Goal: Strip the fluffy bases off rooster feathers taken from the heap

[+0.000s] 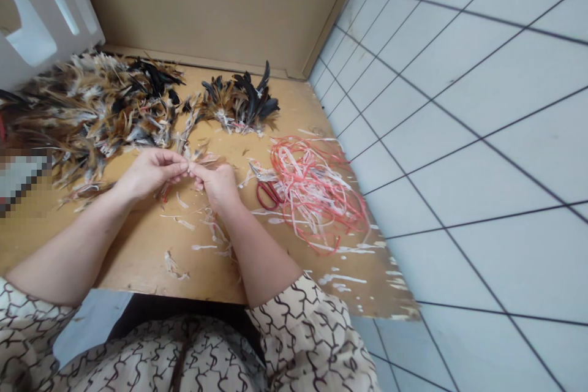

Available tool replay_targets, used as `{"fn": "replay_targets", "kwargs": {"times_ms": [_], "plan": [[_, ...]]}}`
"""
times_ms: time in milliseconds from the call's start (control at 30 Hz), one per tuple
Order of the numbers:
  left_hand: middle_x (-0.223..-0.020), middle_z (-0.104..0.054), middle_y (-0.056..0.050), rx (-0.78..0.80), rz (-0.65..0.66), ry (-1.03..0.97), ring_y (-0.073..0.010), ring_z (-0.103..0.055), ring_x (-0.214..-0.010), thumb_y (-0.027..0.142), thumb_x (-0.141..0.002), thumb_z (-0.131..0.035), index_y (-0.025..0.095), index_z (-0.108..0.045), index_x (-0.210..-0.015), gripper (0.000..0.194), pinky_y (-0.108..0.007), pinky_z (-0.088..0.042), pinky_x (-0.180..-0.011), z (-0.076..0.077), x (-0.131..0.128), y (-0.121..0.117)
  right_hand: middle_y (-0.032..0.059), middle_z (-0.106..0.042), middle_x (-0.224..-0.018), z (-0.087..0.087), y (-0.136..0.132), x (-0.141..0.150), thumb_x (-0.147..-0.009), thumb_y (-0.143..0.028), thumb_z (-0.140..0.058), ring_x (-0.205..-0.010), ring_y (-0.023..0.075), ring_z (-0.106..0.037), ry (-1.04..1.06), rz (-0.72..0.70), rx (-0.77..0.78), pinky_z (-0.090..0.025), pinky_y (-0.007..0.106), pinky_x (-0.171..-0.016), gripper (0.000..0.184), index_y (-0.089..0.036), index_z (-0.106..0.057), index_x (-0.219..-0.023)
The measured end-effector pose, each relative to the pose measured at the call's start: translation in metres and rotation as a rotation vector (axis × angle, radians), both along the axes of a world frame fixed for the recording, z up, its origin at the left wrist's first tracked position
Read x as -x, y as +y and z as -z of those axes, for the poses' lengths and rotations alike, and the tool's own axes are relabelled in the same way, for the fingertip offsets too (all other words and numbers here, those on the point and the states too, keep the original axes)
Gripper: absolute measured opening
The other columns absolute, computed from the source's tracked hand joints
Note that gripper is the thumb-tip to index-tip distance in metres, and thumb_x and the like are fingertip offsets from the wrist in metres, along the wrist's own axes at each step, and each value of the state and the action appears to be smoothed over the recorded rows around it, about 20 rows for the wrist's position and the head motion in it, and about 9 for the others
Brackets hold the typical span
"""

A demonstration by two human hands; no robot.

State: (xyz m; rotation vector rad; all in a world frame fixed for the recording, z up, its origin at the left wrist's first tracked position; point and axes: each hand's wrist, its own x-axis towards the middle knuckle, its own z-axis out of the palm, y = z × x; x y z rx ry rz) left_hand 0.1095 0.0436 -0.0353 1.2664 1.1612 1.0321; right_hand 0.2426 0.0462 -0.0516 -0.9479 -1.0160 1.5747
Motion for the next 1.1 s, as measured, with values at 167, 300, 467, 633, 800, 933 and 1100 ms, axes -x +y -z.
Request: {"fn": "replay_targets", "kwargs": {"times_ms": [167,300,467,633,800,933,1100], "plan": [[-0.046,-0.056,0.001,0.086,-0.040,-0.051,-0.0054,-0.045,-0.039,0.018,-0.061,-0.069,0.013,-0.060,-0.050,0.015,-0.018,-0.037,-0.042,-0.004,0.000,0.000,-0.0044,-0.053,-0.056,-0.002,-0.002,0.000,-0.050,-0.028,-0.074,-0.049,0.0060,-0.042,0.038,-0.023,-0.024,-0.028,0.021,-0.044,0.026,-0.018,-0.054,-0.063],[-0.046,-0.057,0.000,0.181,-0.051,-0.170,-0.0050,-0.045,-0.037,0.015,-0.061,-0.069,0.012,-0.060,-0.049,0.016,-0.018,-0.038,-0.040,-0.008,0.003,0.001,-0.0051,-0.055,-0.059,-0.006,-0.003,0.000,-0.045,-0.026,-0.076,-0.052,0.0068,-0.042,0.066,-0.024,-0.019,-0.031,0.021,-0.048,0.034,-0.019,-0.058,-0.072],[-0.047,-0.057,-0.001,0.264,0.007,-0.218,-0.0045,-0.045,-0.036,0.014,-0.061,-0.072,0.011,-0.060,-0.051,0.015,-0.017,-0.039,-0.039,-0.010,0.003,0.000,-0.0042,-0.051,-0.056,-0.004,-0.004,0.002,-0.049,-0.032,-0.076,-0.051,0.0067,-0.040,0.025,-0.042,-0.062,-0.029,0.022,-0.048,0.028,-0.018,-0.054,-0.061],[-0.045,-0.058,-0.001,0.290,0.068,-0.222,-0.0045,-0.046,-0.035,0.015,-0.060,-0.073,0.010,-0.062,-0.052,0.014,-0.016,-0.039,-0.038,-0.010,0.003,-0.001,-0.0062,-0.049,-0.051,0.001,-0.001,0.002,-0.051,-0.032,-0.075,-0.046,0.0044,-0.037,0.023,0.002,-0.036,-0.026,0.021,-0.045,0.028,-0.018,-0.052,-0.057],[-0.050,-0.061,-0.001,0.241,0.102,-0.253,-0.0046,-0.049,-0.038,0.017,-0.060,-0.074,0.010,-0.063,-0.059,0.013,-0.016,-0.041,-0.040,-0.009,0.004,-0.001,-0.0058,-0.051,-0.052,-0.002,0.003,-0.001,-0.053,-0.024,-0.075,-0.046,0.0035,-0.039,0.164,0.028,0.037,-0.030,0.019,-0.045,0.023,-0.016,-0.053,-0.058],[-0.052,-0.063,0.000,0.193,0.094,-0.269,-0.0045,-0.050,-0.040,0.017,-0.057,-0.076,0.010,-0.066,-0.063,0.014,-0.016,-0.042,-0.043,-0.008,0.005,-0.001,-0.0051,-0.050,-0.051,-0.005,0.004,-0.002,-0.060,-0.015,-0.070,-0.046,0.0035,-0.040,0.283,0.010,0.122,-0.032,0.017,-0.044,0.016,-0.015,-0.054,-0.056],[-0.053,-0.064,-0.001,0.148,0.113,-0.279,-0.0052,-0.052,-0.043,0.021,-0.054,-0.078,0.010,-0.067,-0.061,0.017,-0.017,-0.043,-0.046,-0.006,0.005,-0.001,-0.0041,-0.050,-0.052,-0.006,0.002,-0.002,-0.067,-0.011,-0.064,-0.046,0.0031,-0.040,0.363,-0.067,0.204,-0.033,0.015,-0.042,0.014,-0.014,-0.055,-0.057]]}}
